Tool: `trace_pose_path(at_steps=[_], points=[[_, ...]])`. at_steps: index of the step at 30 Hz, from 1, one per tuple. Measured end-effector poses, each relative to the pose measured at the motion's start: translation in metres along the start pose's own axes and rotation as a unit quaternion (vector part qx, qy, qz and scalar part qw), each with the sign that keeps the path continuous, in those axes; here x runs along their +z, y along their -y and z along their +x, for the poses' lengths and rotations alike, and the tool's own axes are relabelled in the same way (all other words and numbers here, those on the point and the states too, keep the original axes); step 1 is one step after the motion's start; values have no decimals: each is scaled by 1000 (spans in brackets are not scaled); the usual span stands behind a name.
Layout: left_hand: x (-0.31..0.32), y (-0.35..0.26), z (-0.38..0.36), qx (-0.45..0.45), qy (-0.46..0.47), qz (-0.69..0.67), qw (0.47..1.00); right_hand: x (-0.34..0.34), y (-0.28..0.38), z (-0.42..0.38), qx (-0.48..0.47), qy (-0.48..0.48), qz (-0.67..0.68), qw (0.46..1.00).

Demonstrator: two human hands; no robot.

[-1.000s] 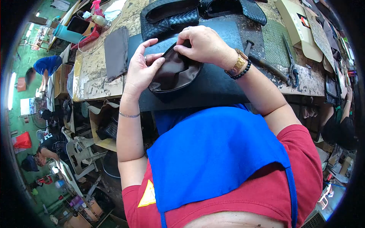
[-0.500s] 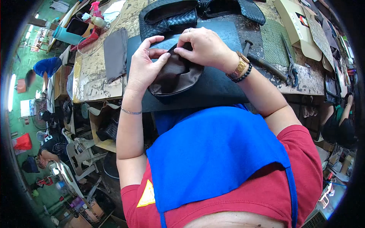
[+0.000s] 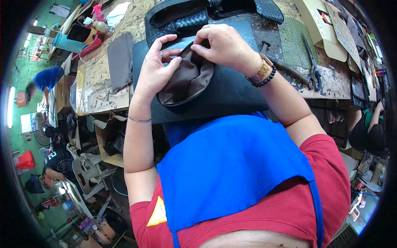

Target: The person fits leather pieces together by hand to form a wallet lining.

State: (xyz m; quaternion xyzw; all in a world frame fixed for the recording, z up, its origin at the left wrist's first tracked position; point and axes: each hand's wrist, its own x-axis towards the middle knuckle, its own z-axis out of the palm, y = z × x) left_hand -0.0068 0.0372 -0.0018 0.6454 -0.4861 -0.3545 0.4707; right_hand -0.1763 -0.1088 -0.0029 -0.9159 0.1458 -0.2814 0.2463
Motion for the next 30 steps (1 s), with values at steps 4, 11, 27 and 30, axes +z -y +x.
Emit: trace_pose_path(at_steps=[4, 11, 27, 30], points=[[3, 4, 1, -2, -11, -42, 999, 3, -3, 2, -16, -9, -7, 1000], [3, -3, 3, -23, -2, 14, 1000, 2, -1, 2, 3, 1, -1, 1000], [-1, -15, -8, 9, -140, 130, 981, -2, 6, 4, -8, -14, 77, 997], [-3, -11, -11, 42, -150, 141, 978, 10, 2, 17, 24, 32, 131, 991]])
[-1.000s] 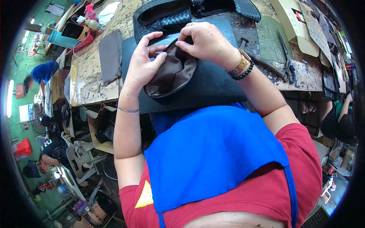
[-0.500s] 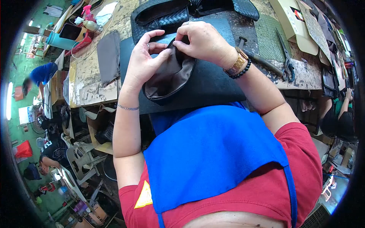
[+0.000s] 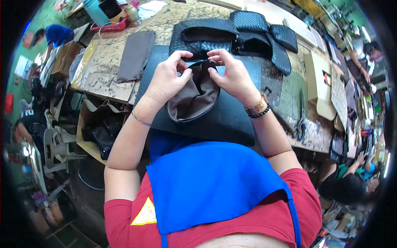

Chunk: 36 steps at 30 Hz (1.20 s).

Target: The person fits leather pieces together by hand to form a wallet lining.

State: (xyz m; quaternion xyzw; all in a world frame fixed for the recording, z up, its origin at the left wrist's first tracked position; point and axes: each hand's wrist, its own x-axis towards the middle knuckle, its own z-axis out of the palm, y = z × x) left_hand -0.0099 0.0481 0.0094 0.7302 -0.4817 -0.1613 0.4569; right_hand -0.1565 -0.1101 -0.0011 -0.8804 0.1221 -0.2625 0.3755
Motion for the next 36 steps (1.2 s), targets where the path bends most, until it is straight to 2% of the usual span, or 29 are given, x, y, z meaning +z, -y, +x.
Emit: trace_pose_path(at_steps=[4, 7, 9, 10, 13, 20, 26, 29, 32, 36], points=[[-1, 10, -1, -6, -10, -47, 999, 4, 0, 16, -16, 45, 20, 999], [-11, 13, -7, -32, 37, -95, 994, 4, -18, 30, -11, 129, 139, 982], [-14, 18, -10, -56, 70, -141, 986, 1, -21, 35, 0, 173, 168, 971], [-13, 21, -11, -38, 63, -118, 990, -1, -21, 37, 5, 194, 182, 964], [-10, 23, -14, -1, 38, -40, 998, 2, -21, 39, -17, 189, 144, 971], [-4, 17, -22, 87, -14, 17, 996, 6, -13, 36, -35, 157, 105, 981], [-5, 11, -21, 71, 17, 110, 991, 7, -10, 33, -61, 149, 96, 982], [-7, 14, -17, 34, 54, 79, 995, 4, -5, 34, -88, 167, 49, 981], [-5, 16, -14, -20, 51, -23, 998, 6, -10, 36, -168, 166, -12, 972], [-6, 10, -10, -86, 66, -34, 993, 3, -3, 33, -250, 110, -75, 959]])
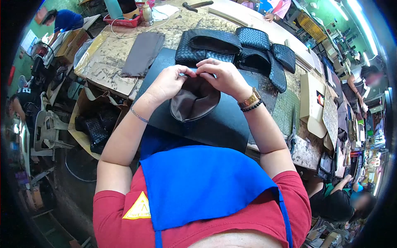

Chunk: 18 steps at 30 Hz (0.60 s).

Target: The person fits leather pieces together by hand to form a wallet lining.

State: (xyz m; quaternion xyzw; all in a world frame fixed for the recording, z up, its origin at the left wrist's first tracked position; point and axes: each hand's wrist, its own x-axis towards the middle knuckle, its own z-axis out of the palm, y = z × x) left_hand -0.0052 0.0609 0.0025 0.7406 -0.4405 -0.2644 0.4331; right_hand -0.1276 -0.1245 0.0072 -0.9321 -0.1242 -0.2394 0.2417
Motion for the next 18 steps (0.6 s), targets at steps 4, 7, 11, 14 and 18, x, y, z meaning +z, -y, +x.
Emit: trace_pose_path(at_steps=[4, 7, 11, 14, 18], points=[[0, -6, -1, -17, 4, -7, 1000, -2, -4, -1, -53, 1, -86, 995], [1, -5, -1, -21, -8, 0, 1000, -4, 0, 3, -56, 20, -109, 992], [9, 2, -2, 26, -83, 73, 994, 0, 6, 0, -30, 30, -116, 992], [14, 5, -1, 64, -112, 106, 986, 0, 14, -3, -21, 31, -62, 997], [10, 3, -2, 38, -93, 57, 993, 2, 7, -4, 42, 11, -20, 999]])
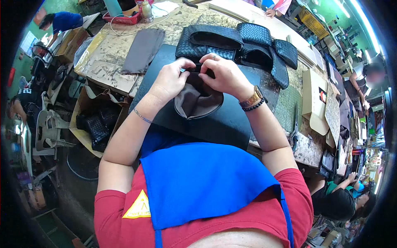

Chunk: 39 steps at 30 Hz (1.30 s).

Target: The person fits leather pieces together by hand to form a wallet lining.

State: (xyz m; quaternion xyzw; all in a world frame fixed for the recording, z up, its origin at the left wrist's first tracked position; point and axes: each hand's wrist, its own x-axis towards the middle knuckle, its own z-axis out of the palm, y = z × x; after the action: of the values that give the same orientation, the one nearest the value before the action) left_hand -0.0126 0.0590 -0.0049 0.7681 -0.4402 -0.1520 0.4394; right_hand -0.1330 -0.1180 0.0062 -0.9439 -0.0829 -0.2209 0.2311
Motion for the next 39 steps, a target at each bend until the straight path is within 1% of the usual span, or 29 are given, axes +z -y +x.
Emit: trace_pose_path(at_steps=[2, 3, 10, 12, 13, 15, 18, 22, 25, 31, 34, 39], points=[[-2, -7, -2, -28, -18, -46, 998, 1, -2, 1, 11, -18, 13, 1000], [-1, -3, -2, -11, -18, -54, 998, 1, -2, 1, 22, -22, 14, 999], [-1, -2, 1, -27, 6, -50, 998, 7, -2, 4, 65, -48, 10, 997], [-1, -3, 1, -47, 12, -39, 998, 8, -5, 4, 43, -65, 3, 997], [1, 2, 2, -41, 8, -49, 998, 9, -6, 3, 32, -73, -1, 997], [4, 12, 3, -29, 0, -69, 997, 8, -3, 3, 30, -68, -9, 997], [2, 7, 1, -47, -11, -39, 998, 4, 4, 2, 24, -48, -16, 998], [4, 8, 0, -31, -29, -22, 999, 0, 10, 3, 26, -30, -35, 999], [5, 7, -1, -21, -33, -19, 999, 6, 1, 5, 22, -63, -14, 998], [6, 5, -1, -23, -27, -35, 999, 10, 0, 6, 75, -63, -24, 995], [7, 6, 0, -18, -26, -37, 999, 9, 0, 6, 64, -73, -31, 995], [9, -2, 4, 9, -44, -13, 999, 9, 0, 4, 80, -71, -17, 994]])
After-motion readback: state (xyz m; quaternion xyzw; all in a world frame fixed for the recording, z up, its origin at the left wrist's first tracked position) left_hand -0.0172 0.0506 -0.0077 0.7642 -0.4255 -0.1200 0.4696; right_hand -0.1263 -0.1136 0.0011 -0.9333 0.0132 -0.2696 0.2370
